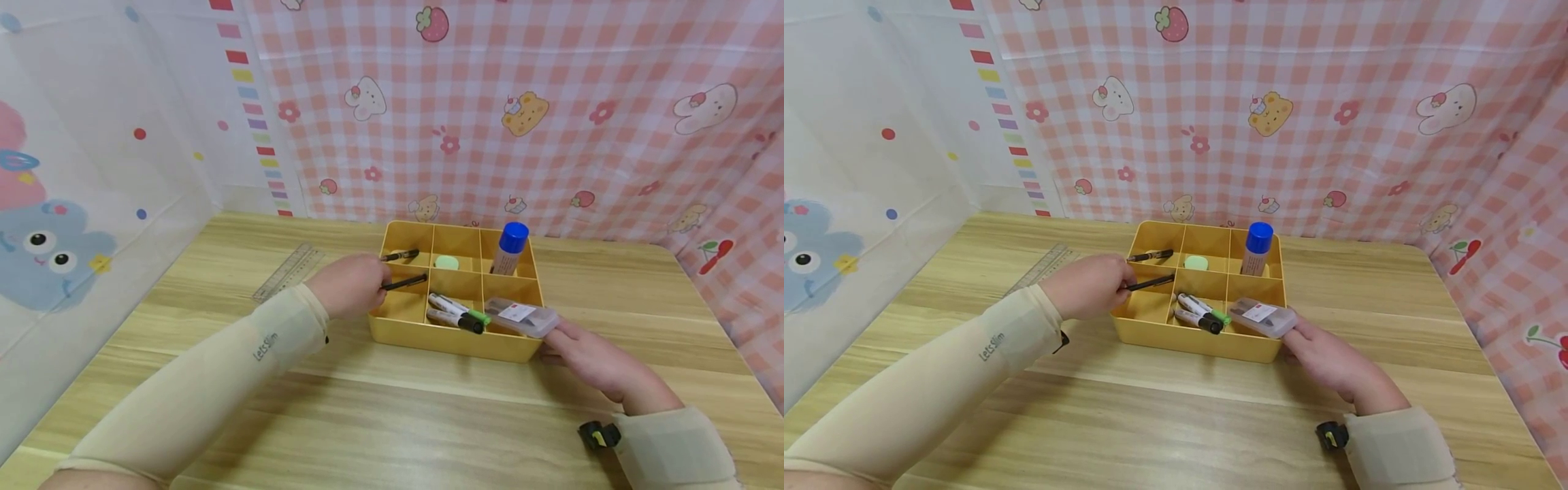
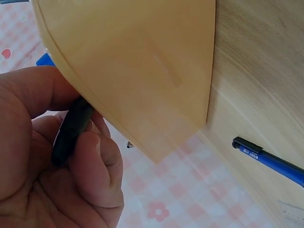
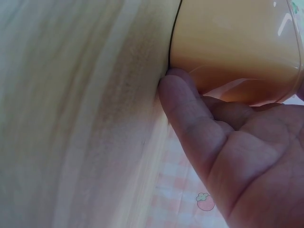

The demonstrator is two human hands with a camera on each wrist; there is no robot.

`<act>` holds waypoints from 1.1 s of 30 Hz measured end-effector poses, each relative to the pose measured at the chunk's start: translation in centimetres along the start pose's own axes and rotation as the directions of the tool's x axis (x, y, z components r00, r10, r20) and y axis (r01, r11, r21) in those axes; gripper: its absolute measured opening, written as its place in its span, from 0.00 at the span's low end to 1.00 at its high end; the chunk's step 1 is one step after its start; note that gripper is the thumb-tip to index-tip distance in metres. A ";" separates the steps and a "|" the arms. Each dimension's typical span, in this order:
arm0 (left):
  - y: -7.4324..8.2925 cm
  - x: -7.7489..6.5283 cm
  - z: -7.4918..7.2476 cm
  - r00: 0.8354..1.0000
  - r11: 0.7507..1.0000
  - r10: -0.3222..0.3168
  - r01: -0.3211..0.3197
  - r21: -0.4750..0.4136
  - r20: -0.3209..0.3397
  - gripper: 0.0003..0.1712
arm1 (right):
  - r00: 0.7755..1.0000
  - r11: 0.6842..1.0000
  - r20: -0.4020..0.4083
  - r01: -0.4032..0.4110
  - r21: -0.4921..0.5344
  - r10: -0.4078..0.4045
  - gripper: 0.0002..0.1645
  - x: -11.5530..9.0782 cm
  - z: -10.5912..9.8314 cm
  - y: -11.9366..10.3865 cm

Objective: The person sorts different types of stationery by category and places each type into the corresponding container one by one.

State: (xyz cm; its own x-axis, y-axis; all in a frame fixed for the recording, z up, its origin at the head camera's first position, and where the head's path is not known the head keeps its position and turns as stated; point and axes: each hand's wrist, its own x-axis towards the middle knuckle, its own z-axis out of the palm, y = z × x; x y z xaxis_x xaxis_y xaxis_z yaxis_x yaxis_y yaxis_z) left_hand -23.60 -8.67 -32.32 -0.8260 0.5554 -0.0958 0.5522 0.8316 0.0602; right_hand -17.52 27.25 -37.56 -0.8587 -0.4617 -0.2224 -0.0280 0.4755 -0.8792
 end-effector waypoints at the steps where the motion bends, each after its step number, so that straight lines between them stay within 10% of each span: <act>1: 0.0 0.0 0.0 1.000 1.000 -0.002 0.002 0.002 0.001 0.05 | 1.000 1.000 0.001 0.002 -0.001 -0.002 0.37 0.0 0.0 0.0; 10: -0.6 -0.8 0.0 0.996 0.990 -0.094 0.094 -0.104 0.001 0.03 | 1.000 1.000 0.002 0.011 -0.011 -0.011 0.37 0.1 0.1 -0.1; 33: -1.9 -2.4 -0.9 0.992 0.982 -0.076 0.057 -0.178 -0.102 0.05 | 1.000 1.000 0.016 0.013 0.005 -0.013 0.38 0.1 0.0 0.0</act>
State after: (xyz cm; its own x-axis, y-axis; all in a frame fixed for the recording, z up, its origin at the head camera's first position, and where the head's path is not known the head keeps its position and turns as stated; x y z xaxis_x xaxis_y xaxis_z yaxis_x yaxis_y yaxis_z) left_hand -22.73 -11.61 -31.32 -0.8727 0.4882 0.0016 0.4753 0.8490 0.2308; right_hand -17.59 27.22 -37.63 -0.8500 -0.4798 -0.2177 -0.0367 0.4661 -0.8840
